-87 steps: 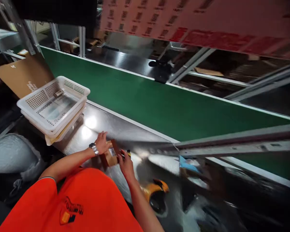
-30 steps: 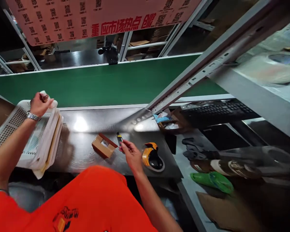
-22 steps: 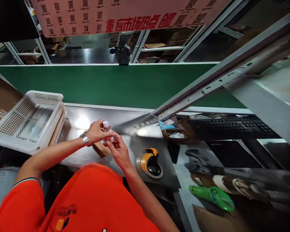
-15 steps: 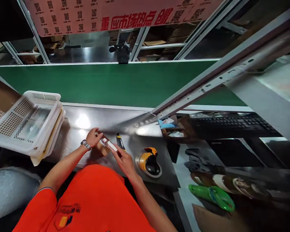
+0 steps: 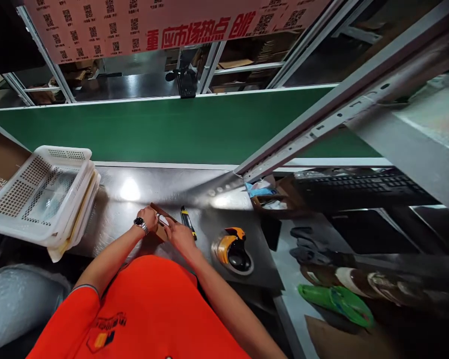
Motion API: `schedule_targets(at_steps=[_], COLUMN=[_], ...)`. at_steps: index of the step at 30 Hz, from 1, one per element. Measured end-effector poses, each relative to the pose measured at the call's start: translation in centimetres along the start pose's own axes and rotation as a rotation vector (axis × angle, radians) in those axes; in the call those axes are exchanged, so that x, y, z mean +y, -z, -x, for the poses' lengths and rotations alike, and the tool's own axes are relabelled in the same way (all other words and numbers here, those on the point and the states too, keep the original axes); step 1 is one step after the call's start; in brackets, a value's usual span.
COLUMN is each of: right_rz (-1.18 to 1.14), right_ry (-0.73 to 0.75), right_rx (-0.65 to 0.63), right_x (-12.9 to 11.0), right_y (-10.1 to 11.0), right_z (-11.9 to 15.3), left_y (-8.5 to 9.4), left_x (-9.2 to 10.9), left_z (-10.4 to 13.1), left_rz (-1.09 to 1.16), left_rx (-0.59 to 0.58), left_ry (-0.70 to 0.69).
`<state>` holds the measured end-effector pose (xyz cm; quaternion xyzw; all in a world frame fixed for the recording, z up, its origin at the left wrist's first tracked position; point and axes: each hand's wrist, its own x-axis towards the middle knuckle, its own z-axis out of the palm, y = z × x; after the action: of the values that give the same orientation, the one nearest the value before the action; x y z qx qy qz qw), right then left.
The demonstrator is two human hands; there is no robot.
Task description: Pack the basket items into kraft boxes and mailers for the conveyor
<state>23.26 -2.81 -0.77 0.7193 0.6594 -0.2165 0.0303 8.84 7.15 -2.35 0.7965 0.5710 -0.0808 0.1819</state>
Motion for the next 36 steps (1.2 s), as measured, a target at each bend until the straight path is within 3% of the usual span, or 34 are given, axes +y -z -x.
schedule_targets(at_steps=[7,14,17,22,27,31,36], right_rz=[0.083,0.125,0.144,-0.018,-0.012,0.057,0.193], right_ry=[-0.005,0.061,0.08,0.218,0.379,0.422,0.336], right_rx=[-0.11,-0.126,-0.105,0.107,0.027,-0.055,-0.13], right_x=[-1.8,-2.8,-1.7,1.6,3.5,3.4,1.6], right_y=[0.5,0.7,0.2,-2.2,-3.4,-2.7,-1.5], right_z=[-2.0,-4.4,-3.6,-1.2,-0.6,-1.0,-1.4], left_y=[-1.5,-2.4,-3.1,-5.0,-6.1,-5.7,-4.7], left_x=[-0.7,-1.6,-1.9,-2.4,-2.6,-2.4,-2.5], left_z=[1.0,1.2,1.5,1.9,2.1,1.8,1.5], left_rz=[-0.028,0.023,0.084,0.233,0.284,0.251,0.203], left_rx=[0.027,0.054,0.08,0.157,0.31,0.22,0.089], left_ry=[-0.04,-0.07,-0.058,-0.099,-0.123,-0.249,-0.317])
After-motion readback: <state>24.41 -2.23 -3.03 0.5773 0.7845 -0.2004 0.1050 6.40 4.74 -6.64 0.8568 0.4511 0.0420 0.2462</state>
